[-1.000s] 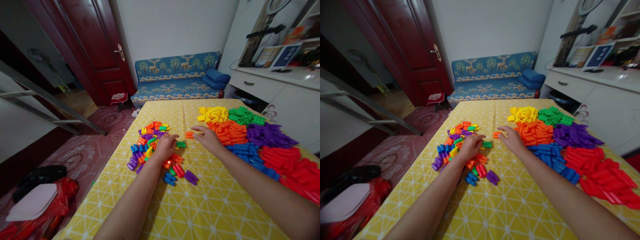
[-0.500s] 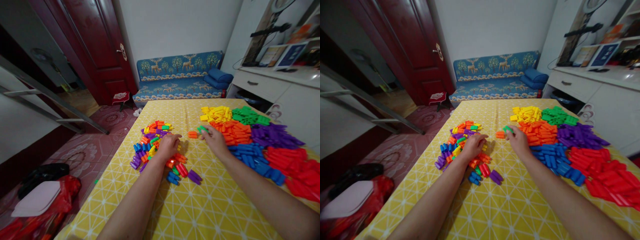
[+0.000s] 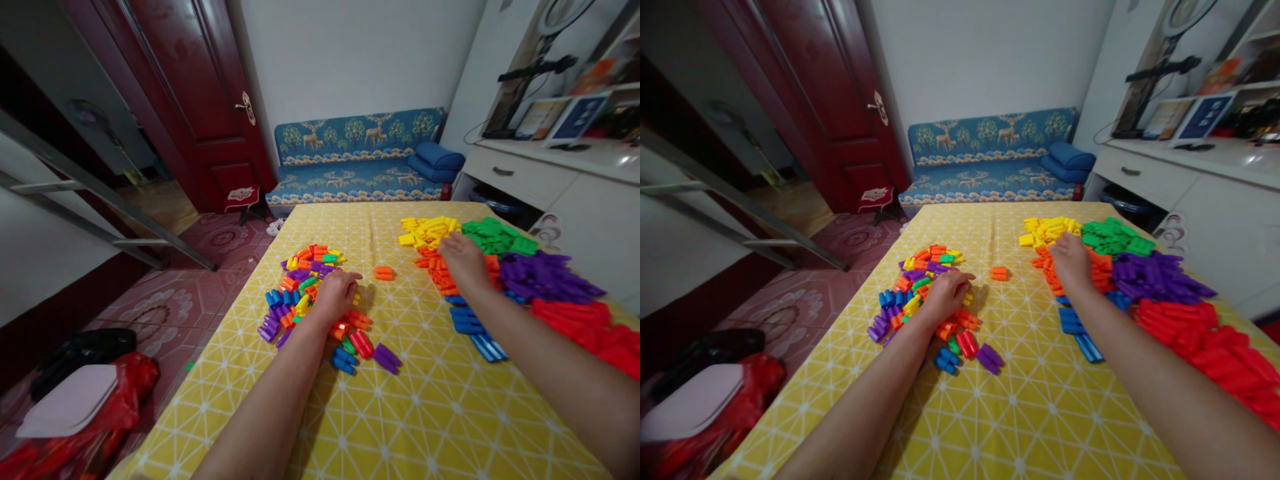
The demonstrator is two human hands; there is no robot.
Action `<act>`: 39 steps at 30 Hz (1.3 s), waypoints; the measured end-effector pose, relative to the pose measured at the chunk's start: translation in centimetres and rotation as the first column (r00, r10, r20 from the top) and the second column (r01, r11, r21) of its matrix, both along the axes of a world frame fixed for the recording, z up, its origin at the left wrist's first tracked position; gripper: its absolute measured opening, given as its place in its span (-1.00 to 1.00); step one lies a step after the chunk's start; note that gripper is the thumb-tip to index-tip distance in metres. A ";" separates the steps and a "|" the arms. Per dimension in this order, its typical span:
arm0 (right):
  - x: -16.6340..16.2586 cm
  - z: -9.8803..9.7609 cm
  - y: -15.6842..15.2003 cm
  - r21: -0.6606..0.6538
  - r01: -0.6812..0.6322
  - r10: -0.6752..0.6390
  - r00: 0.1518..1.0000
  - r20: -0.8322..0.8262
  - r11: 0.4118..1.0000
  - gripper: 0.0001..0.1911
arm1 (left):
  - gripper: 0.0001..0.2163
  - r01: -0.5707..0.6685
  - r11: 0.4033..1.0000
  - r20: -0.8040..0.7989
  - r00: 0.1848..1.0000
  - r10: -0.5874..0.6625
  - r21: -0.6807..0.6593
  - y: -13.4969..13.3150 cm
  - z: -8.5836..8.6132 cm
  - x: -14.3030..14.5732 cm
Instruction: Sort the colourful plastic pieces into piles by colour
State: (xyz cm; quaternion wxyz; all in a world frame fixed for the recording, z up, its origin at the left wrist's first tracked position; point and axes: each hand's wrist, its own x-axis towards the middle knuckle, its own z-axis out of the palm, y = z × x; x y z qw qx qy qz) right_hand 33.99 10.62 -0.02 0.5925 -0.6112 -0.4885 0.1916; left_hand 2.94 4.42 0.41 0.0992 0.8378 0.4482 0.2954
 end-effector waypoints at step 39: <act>-15.0 -2.6 -6.4 -0.005 -0.382 0.382 0.924 0.036 0.924 -0.70 | -0.70 -0.157 0.978 -0.539 0.840 0.058 -0.140 7.4 5.9 0.5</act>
